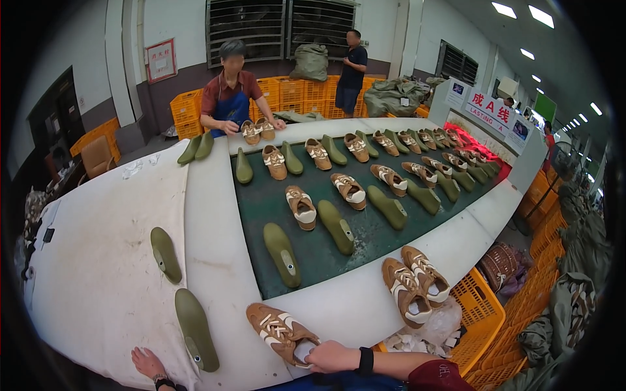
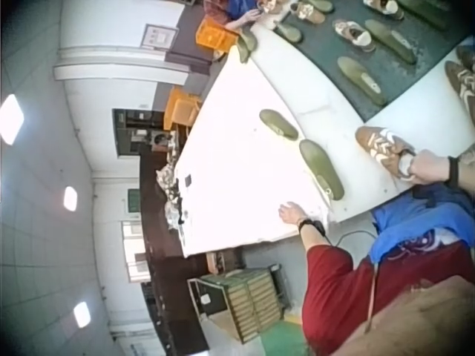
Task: Pairing sneakers with green shoe lasts and organizing them on a workstation.
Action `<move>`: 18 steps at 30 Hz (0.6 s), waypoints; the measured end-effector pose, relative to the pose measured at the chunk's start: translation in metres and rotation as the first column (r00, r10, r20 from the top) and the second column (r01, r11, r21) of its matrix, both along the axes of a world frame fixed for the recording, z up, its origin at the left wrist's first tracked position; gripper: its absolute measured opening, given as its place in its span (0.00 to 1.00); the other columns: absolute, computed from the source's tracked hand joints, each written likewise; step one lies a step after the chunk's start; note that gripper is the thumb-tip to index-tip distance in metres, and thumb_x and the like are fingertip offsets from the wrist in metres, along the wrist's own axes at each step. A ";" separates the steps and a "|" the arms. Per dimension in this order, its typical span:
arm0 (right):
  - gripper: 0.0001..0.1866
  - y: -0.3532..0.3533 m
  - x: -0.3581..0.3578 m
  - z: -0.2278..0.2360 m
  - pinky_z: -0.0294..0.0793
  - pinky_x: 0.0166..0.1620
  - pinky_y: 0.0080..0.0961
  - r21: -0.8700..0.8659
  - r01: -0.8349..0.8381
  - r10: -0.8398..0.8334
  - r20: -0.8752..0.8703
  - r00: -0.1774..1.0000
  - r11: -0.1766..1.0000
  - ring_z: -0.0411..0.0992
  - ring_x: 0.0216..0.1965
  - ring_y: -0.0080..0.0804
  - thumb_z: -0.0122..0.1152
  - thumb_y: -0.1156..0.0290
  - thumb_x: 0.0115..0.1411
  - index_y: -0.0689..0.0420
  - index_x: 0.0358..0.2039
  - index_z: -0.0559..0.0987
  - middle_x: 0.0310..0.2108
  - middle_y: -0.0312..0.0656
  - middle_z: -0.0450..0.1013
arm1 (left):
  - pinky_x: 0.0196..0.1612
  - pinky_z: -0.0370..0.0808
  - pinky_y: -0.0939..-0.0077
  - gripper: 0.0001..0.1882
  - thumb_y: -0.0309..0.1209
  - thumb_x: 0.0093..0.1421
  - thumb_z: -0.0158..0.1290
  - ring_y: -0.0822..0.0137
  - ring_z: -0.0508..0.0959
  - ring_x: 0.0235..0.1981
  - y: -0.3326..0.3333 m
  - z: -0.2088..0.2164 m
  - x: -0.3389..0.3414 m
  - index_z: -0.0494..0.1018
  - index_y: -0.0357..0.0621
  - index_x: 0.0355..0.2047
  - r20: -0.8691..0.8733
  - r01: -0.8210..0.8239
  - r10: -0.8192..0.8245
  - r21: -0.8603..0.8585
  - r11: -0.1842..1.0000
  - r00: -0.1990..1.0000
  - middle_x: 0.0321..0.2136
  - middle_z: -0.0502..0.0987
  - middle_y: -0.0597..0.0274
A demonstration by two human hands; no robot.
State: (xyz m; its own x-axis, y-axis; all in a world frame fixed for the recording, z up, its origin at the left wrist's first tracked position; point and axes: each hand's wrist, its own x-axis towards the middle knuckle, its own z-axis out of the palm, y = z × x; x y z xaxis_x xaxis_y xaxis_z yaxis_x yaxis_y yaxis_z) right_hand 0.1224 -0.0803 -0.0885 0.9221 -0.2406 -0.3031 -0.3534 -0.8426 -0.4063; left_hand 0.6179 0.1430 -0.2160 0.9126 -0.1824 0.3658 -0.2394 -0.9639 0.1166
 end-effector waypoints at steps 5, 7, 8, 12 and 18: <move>0.14 0.001 0.001 -0.002 0.73 0.33 0.39 -0.009 0.001 -0.001 0.019 1.000 1.000 0.74 0.31 0.46 0.58 0.61 0.51 0.57 0.32 0.76 0.28 0.45 0.74 | 0.53 0.62 0.60 0.21 0.40 0.60 0.43 0.55 0.64 0.54 0.002 -0.002 0.003 0.65 0.43 0.50 0.015 0.007 -0.007 0.016 1.000 1.000 0.53 0.65 0.53; 0.14 0.001 0.001 -0.001 0.73 0.33 0.39 -0.005 0.006 -0.006 0.023 1.000 1.000 0.74 0.31 0.46 0.58 0.61 0.51 0.57 0.32 0.76 0.27 0.45 0.74 | 0.53 0.63 0.60 0.21 0.40 0.60 0.43 0.55 0.64 0.54 0.000 -0.001 0.002 0.65 0.43 0.50 0.016 0.008 -0.008 0.013 1.000 1.000 0.53 0.65 0.53; 0.14 0.000 0.001 -0.002 0.73 0.33 0.38 -0.006 0.005 -0.005 0.018 1.000 1.000 0.74 0.31 0.46 0.58 0.61 0.51 0.57 0.32 0.76 0.27 0.45 0.74 | 0.53 0.63 0.60 0.21 0.40 0.60 0.43 0.55 0.64 0.54 -0.001 0.000 0.002 0.65 0.43 0.50 0.017 0.009 -0.009 0.008 1.000 1.000 0.53 0.65 0.53; 0.13 0.000 0.001 0.000 0.73 0.32 0.38 -0.011 0.008 -0.007 0.011 1.000 1.000 0.74 0.31 0.45 0.58 0.60 0.50 0.56 0.32 0.76 0.27 0.45 0.74 | 0.53 0.63 0.60 0.21 0.40 0.60 0.43 0.55 0.64 0.53 -0.003 0.004 -0.001 0.65 0.41 0.50 0.017 0.028 -0.028 0.013 1.000 0.999 0.52 0.65 0.52; 0.13 0.001 0.002 0.000 0.73 0.31 0.39 -0.002 0.019 -0.019 0.011 1.000 1.000 0.74 0.30 0.45 0.58 0.60 0.50 0.57 0.30 0.76 0.26 0.44 0.73 | 0.52 0.64 0.60 0.20 0.39 0.60 0.43 0.54 0.65 0.52 -0.005 0.005 0.000 0.66 0.40 0.49 0.024 0.035 -0.035 0.004 0.999 0.999 0.51 0.66 0.49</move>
